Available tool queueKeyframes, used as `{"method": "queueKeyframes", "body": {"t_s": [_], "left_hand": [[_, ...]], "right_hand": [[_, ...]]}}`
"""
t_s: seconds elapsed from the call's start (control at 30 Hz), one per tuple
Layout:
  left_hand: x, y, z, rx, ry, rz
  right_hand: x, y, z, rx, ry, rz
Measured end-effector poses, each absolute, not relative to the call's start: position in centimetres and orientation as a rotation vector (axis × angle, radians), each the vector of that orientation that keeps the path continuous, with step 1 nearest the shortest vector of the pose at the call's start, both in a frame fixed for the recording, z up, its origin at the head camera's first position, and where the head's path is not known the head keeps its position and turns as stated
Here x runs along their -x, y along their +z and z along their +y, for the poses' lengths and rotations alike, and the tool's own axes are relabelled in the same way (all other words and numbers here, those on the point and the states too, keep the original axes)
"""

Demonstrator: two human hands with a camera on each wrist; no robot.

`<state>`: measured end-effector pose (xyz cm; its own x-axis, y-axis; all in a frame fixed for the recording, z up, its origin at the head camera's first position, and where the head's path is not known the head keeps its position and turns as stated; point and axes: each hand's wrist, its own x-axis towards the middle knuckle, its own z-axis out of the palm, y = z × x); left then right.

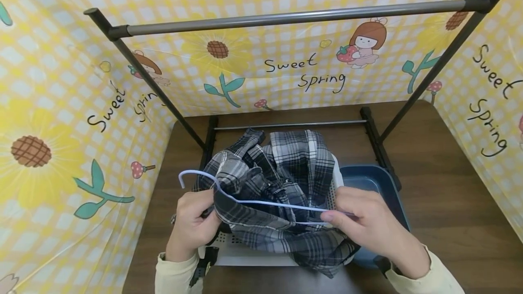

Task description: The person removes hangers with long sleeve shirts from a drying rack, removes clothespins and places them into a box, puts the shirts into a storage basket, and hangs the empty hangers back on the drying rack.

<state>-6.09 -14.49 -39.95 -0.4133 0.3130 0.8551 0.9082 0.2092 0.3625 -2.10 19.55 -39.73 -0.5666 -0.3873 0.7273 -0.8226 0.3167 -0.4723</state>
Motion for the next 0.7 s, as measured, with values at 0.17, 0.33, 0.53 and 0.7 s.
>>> {"method": "queueKeyframes", "body": {"t_s": [0.17,0.33,0.53,0.7], "left_hand": [[6.2,-40.1,-14.4,1.145,-1.187,-1.84],[6.2,-40.3,-14.3,1.18,-1.198,-1.814],[6.3,-40.4,-14.3,1.194,-1.211,-1.81],[6.3,-40.5,-14.3,1.175,-1.193,-1.826]], "right_hand": [[2.2,-39.3,19.5,-1.119,1.195,-1.999],[2.3,-38.6,19.8,-1.174,1.274,-1.912],[2.7,-38.0,19.9,-1.205,1.314,-1.84],[2.8,-37.6,20.3,-1.215,1.343,-1.809]]}}
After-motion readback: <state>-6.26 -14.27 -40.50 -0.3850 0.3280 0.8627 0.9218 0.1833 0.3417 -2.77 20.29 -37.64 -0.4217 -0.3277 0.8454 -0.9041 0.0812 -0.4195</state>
